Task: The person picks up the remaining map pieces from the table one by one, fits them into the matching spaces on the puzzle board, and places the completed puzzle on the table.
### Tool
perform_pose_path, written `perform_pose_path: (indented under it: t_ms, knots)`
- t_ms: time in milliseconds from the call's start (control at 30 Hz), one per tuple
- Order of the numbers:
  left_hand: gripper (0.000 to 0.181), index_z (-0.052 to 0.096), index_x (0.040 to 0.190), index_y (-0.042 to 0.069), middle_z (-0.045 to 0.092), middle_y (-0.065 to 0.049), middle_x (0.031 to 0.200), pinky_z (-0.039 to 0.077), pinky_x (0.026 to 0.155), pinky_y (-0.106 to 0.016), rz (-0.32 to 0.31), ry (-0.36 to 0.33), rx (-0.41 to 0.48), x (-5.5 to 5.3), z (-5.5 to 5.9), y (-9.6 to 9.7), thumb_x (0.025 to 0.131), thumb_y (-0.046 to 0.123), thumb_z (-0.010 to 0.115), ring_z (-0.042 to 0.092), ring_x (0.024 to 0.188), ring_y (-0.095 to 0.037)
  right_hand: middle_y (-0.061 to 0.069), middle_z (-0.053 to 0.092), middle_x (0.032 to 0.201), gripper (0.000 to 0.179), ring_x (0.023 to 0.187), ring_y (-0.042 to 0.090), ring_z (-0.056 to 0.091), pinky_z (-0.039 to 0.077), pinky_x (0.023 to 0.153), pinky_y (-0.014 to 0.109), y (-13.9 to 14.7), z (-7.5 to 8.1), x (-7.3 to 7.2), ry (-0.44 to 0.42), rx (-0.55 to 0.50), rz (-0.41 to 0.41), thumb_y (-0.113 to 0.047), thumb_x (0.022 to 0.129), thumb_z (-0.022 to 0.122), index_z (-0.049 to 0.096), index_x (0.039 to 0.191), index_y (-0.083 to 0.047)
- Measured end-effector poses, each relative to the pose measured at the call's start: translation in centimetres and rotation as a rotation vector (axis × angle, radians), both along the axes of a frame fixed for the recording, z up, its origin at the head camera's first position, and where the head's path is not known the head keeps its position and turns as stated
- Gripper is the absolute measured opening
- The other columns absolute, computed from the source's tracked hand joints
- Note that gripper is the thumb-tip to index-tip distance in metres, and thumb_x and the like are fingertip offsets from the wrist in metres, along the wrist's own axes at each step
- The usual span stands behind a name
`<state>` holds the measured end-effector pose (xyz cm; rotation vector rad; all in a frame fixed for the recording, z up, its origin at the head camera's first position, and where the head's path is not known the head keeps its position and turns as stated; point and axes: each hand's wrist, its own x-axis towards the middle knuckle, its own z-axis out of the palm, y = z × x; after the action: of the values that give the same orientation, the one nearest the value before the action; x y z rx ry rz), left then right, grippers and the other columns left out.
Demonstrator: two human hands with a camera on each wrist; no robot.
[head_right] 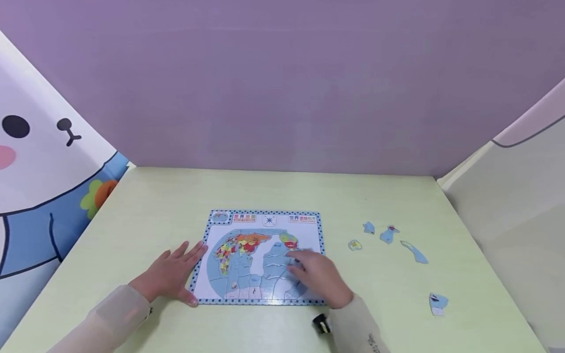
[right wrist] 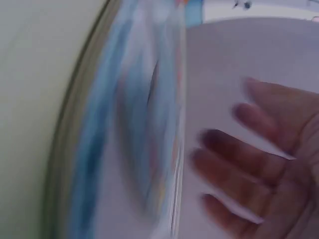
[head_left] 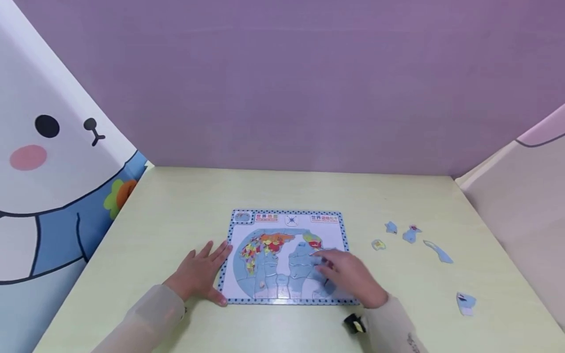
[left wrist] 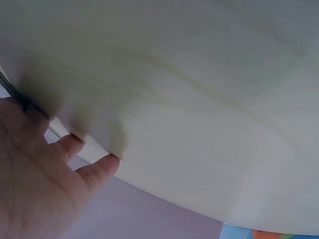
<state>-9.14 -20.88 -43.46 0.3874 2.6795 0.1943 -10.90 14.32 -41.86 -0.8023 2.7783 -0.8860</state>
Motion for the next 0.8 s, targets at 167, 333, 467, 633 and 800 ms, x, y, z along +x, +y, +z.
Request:
perform_pose_path:
  t_ms: [167,333,467,633,800]
  knots:
    - [0.122,0.028,0.151,0.007,0.024,-0.012,0.156,0.02,0.102,-0.072,-0.003,-0.003,0.018,0.0,-0.1,0.0,0.056,0.061,0.083,0.015,0.14,-0.047,0.012,0.069,0.102,0.038,0.087,0.027,0.067,0.055,0.073,0.042,6.7,-0.9,0.4,0.452,0.072,-0.053,-0.012,0.076,0.077,0.068,0.111,-0.003]
    - [0.124,0.027,0.151,0.007,0.023,-0.012,0.157,0.021,0.102,-0.072,-0.001,-0.002,0.004,0.0,-0.2,-0.6,0.055,0.063,0.082,0.014,0.14,-0.047,0.014,0.068,0.097,0.044,0.078,0.031,0.067,0.054,0.064,0.045,13.3,-1.2,1.4,0.554,0.166,-0.143,-0.008,0.069,0.08,0.067,0.111,-0.003]
    - [0.125,0.027,0.15,0.005,0.024,-0.014,0.156,0.022,0.101,-0.073,0.001,0.002,-0.004,0.2,-0.3,-1.1,0.054,0.065,0.081,0.015,0.139,-0.049,0.018,0.067,0.101,0.039,0.086,0.037,0.065,0.052,0.069,0.051,16.6,-0.7,2.4,0.376,0.224,-0.247,-0.008,0.077,0.076,0.065,0.113,-0.001]
    - [0.125,0.028,0.15,0.005,0.024,-0.014,0.156,0.022,0.1,-0.072,-0.011,0.012,0.011,0.1,-0.5,-1.2,0.054,0.066,0.08,0.015,0.139,-0.049,0.023,0.066,0.104,0.03,0.086,0.04,0.064,0.051,0.069,0.055,19.6,-0.1,3.6,0.267,0.25,-0.338,-0.009,0.084,0.071,0.065,0.111,0.0]
    - [0.125,0.028,0.15,0.005,0.024,-0.015,0.156,0.021,0.1,-0.073,-0.019,0.011,0.023,-0.1,-0.6,-0.9,0.054,0.066,0.08,0.015,0.139,-0.049,0.027,0.062,0.11,0.031,0.086,0.038,0.063,0.049,0.072,0.056,21.9,0.3,4.2,0.076,0.285,-0.398,-0.017,0.093,0.062,0.063,0.117,0.002]
